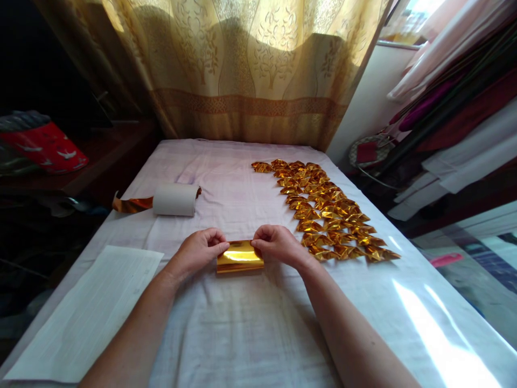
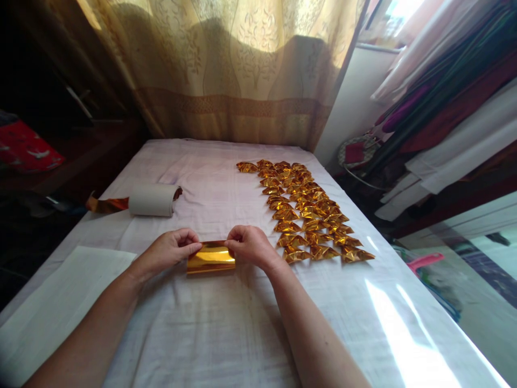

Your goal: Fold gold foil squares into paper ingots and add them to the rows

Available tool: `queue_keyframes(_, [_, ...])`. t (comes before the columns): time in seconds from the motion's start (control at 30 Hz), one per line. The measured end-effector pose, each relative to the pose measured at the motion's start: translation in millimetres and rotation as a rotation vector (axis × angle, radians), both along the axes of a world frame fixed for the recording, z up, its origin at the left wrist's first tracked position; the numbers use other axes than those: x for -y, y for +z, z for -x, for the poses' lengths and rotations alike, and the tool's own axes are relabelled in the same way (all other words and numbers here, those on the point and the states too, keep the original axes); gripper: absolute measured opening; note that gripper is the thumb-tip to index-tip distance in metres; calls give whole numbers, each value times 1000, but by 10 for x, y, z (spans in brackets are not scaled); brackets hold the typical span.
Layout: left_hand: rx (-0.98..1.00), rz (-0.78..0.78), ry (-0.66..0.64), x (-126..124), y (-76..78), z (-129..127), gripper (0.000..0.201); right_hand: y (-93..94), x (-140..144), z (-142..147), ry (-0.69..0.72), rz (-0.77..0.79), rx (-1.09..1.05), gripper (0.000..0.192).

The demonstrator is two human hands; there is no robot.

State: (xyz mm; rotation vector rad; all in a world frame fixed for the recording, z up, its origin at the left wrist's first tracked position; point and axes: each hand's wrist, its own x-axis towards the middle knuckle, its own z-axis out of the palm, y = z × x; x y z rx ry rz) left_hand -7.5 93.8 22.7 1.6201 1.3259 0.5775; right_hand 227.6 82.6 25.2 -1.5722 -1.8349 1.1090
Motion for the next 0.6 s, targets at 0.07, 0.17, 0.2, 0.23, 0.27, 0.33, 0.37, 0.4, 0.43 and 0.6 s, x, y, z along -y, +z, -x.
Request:
queue_keyframes(0.07, [-60, -15, -7, 4, -34, -5, 26, 21, 9, 17, 0, 7, 64, 13])
queue_keyframes(0.17, [-98, -19, -18, 5, -58, -8, 24, 65, 21, 31, 6, 1, 136, 13])
queue_keyframes(0.2, [-103, -19, -18, 4, -58, -8, 24, 75, 23, 32, 7, -3, 152, 13])
queue_keyframes(0.23, [-109, -21, -20, 4, -55, -8, 24, 81, 23, 33, 8, -7, 165, 13])
queue_keyframes(0.27, [-113, -24, -22, 4, -51, -9, 23, 84, 23, 34, 9, -12, 178, 13])
queue_keyframes(0.33, [-119, -28, -28, 4, -43, -12, 23, 83, 22, 35, 12, -19, 203, 14])
queue_keyframes(0.37, [-119, -27, -28, 3, -39, -13, 23, 82, 21, 35, 12, -24, 213, 14])
queue_keyframes(0.4, [-120, -25, -29, 3, -35, -15, 23, 81, 21, 35, 10, -29, 222, 13])
queue_keyframes(0.43, [-124, -25, -27, 3, -32, -17, 23, 80, 20, 35, 8, -34, 230, 13])
queue_keyframes(0.6, [-217, -63, -38, 11, 12, -40, 20, 73, 19, 48, -10, -62, 312, 12])
